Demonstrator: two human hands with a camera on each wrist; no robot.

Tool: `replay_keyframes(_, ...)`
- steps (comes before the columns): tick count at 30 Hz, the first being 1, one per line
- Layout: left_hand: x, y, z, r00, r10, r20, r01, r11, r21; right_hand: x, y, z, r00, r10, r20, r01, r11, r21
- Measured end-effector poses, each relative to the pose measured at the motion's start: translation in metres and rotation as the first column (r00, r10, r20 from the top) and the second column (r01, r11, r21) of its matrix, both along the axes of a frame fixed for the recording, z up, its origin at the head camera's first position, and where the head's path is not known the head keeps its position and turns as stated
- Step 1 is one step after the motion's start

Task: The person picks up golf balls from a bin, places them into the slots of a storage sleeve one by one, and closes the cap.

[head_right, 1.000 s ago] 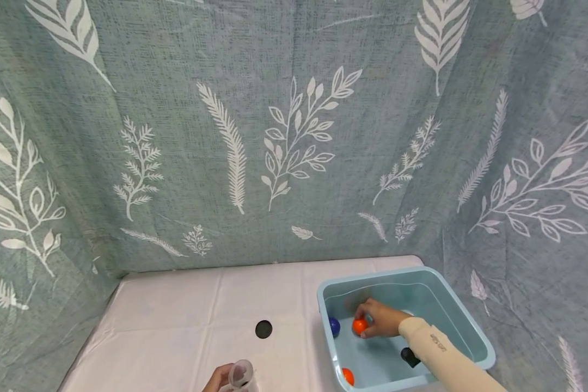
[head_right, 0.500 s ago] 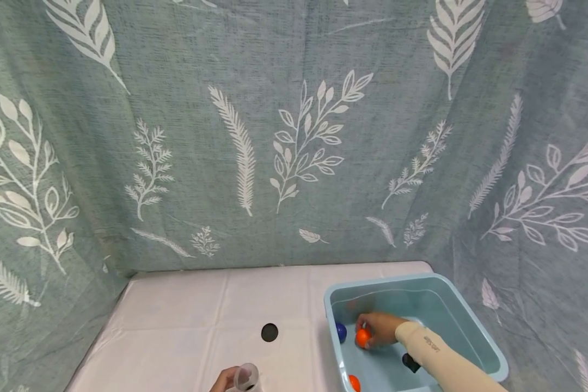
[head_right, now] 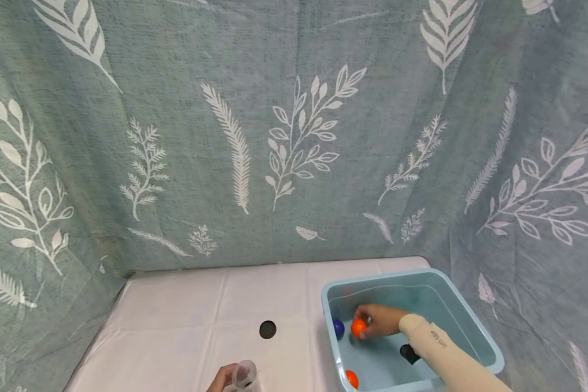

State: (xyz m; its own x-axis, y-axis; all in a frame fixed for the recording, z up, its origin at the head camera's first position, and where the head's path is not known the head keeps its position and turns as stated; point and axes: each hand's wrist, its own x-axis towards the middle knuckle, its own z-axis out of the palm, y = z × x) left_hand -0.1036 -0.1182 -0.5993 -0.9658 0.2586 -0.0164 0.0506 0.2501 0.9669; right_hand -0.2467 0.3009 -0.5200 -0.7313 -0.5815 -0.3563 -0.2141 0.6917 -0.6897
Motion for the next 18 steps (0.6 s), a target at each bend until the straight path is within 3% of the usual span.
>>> replay_keyframes(3,-0.002,-0.002,-0.007,0.998,-0.037,-0.041,0.037,0.999,-0.015,0.001,0.0,0.008,0.999,-0.004,0.032,0.005,0.999,-0.037)
replay_keyframes(6,-0.005,-0.005,-0.015,0.992,-0.077,-0.103,0.079,0.997,0.018,-0.001,-0.001,0.018,0.999,-0.008,0.045,0.011,0.997,-0.073)
replay_keyframes(8,-0.005,-0.004,-0.014,0.991,-0.077,-0.109,0.082,0.996,0.037,-0.002,-0.001,0.024,0.998,-0.025,0.055,0.03,0.995,-0.096)
replay_keyframes(12,0.0,0.005,-0.003,0.994,-0.018,-0.107,0.02,1.0,0.012,-0.001,0.001,0.039,0.997,-0.056,0.059,0.063,0.989,-0.137)
replay_keyframes(18,0.007,0.017,0.011,0.994,0.11,-0.006,-0.11,0.994,0.007,0.005,0.004,0.058,0.998,-0.062,-0.007,0.06,0.981,-0.183)
